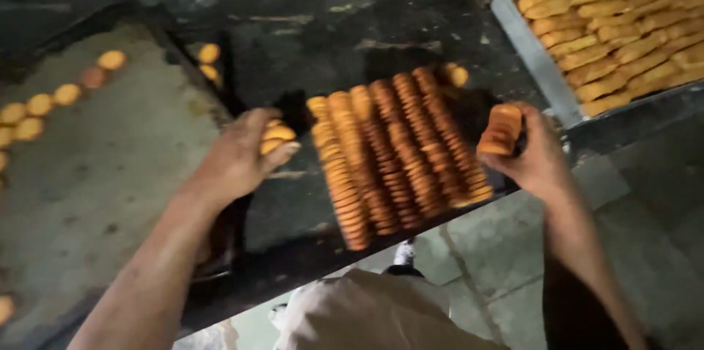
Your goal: The person picks round baked cookies one at a time from a baking tray and stacks them into tall vertical columns on a metal sheet, building a full block of stacked cookies. They then move the filled stack tray aside and begin clearing the next tray of loose cookies.
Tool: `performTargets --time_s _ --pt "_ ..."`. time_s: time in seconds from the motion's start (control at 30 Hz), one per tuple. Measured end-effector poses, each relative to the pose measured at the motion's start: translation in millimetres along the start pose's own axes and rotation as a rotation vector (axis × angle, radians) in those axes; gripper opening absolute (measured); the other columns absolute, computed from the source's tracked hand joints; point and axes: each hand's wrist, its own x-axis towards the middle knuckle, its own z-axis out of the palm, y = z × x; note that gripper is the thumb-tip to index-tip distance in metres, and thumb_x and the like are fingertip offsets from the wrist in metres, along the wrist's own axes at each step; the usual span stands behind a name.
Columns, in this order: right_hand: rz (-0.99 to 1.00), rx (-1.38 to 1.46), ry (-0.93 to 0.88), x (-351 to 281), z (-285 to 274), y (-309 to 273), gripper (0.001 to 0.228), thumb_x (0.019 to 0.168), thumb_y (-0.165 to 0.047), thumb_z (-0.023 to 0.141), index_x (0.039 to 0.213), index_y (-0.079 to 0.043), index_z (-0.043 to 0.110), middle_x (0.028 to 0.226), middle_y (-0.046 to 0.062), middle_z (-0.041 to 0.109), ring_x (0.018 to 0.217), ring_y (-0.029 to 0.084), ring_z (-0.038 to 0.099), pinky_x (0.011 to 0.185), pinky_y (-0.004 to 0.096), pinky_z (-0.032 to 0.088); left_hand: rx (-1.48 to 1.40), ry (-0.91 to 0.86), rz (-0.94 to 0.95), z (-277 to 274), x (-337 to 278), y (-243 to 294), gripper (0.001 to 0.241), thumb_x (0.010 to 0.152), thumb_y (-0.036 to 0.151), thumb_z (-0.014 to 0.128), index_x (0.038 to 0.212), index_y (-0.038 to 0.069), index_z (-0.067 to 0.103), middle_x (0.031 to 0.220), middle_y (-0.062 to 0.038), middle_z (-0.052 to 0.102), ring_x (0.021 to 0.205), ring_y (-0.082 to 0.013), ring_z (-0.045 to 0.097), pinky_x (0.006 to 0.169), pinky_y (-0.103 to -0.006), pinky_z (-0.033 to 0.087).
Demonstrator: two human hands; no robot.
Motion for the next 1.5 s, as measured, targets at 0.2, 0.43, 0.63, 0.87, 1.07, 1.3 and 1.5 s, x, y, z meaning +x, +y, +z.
performTargets --time_s 0.2,0.43,0.63,0.87,1.07,1.3,1.5 --pt "-0.358 0.05 0.026 -12.7 -13.5 76.1 0.077 0.074 -0.028 0.084 0.127 0.011 0.044 0.114 0.022 0.055 0.096 0.037 0.055 0.083 0.044 0.047 -0.085 0.06 0.581 137.0 99.0 125.1 0.056 0.091 0.039 0.076 0.127 0.001 0.059 0.11 -0.024 0.063 0.105 -0.0439 0.061 0.089 -0.0518 0.049" --pt "-0.277 0.395 -0.103 -11.7 -17.8 86.3 0.062 0.067 -0.017 0.084 0.118 -0.001 0.053 0.105 0.012 0.053 0.088 0.024 0.057 0.073 0.033 0.049 0.14 -0.104 0.515 260.6 173.3 205.0 0.057 0.09 0.046 0.068 0.132 0.009 0.055 0.125 -0.023 0.06 0.117 -0.0438 0.057 0.1 -0.0539 0.044" --pt "0.092 0.377 -0.524 -21.5 10.8 136.6 0.057 0.077 -0.009 0.088 0.112 0.005 0.046 0.108 0.029 0.044 0.1 0.046 0.045 0.082 0.052 0.043 0.256 -0.288 0.37 289.5 184.5 227.5 0.059 0.099 0.055 0.051 0.139 0.01 0.051 0.137 -0.023 0.052 0.131 -0.0434 0.045 0.112 -0.0591 0.03" --pt "-0.331 0.231 -0.361 -13.0 24.4 151.5 0.082 0.057 -0.019 0.092 0.129 -0.006 0.055 0.129 0.018 0.058 0.124 0.043 0.054 0.104 0.051 0.045 0.168 -0.38 0.314 330.8 186.8 205.7 0.054 0.105 0.047 0.038 0.146 0.012 0.043 0.153 -0.025 0.035 0.142 -0.0454 0.025 0.11 -0.0626 0.02" --pt "-0.383 0.185 -0.314 -17.2 35.7 146.8 0.092 0.051 -0.022 0.093 0.131 -0.004 0.052 0.139 0.02 0.05 0.132 0.044 0.046 0.112 0.054 0.039 0.139 -0.37 0.29 307.8 178.7 212.3 0.045 0.102 0.036 0.047 0.141 0.014 0.051 0.154 -0.019 0.041 0.142 -0.0393 0.033 0.113 -0.0608 0.027" --pt "-0.48 0.243 -0.399 4.6 30.3 154.6 0.096 0.053 -0.025 0.095 0.133 -0.001 0.046 0.159 0.039 0.023 0.145 0.055 0.029 0.117 0.056 0.03 0.129 -0.367 0.28 295.3 182.6 214.0 0.039 0.087 0.009 0.057 0.126 0.013 0.062 0.147 -0.008 0.053 0.138 -0.0355 0.043 0.113 -0.0504 0.037" --pt "-0.545 0.252 -0.459 20.4 32.4 143.7 0.1 0.053 -0.029 0.095 0.134 -0.003 0.043 0.159 0.033 0.02 0.149 0.053 0.022 0.12 0.065 0.011 -0.06 -0.31 0.147 271.5 176.8 219.2 0.051 0.09 0.017 0.062 0.136 0.003 0.047 0.115 -0.021 0.066 0.131 -0.0378 0.046 0.108 -0.0561 0.035"
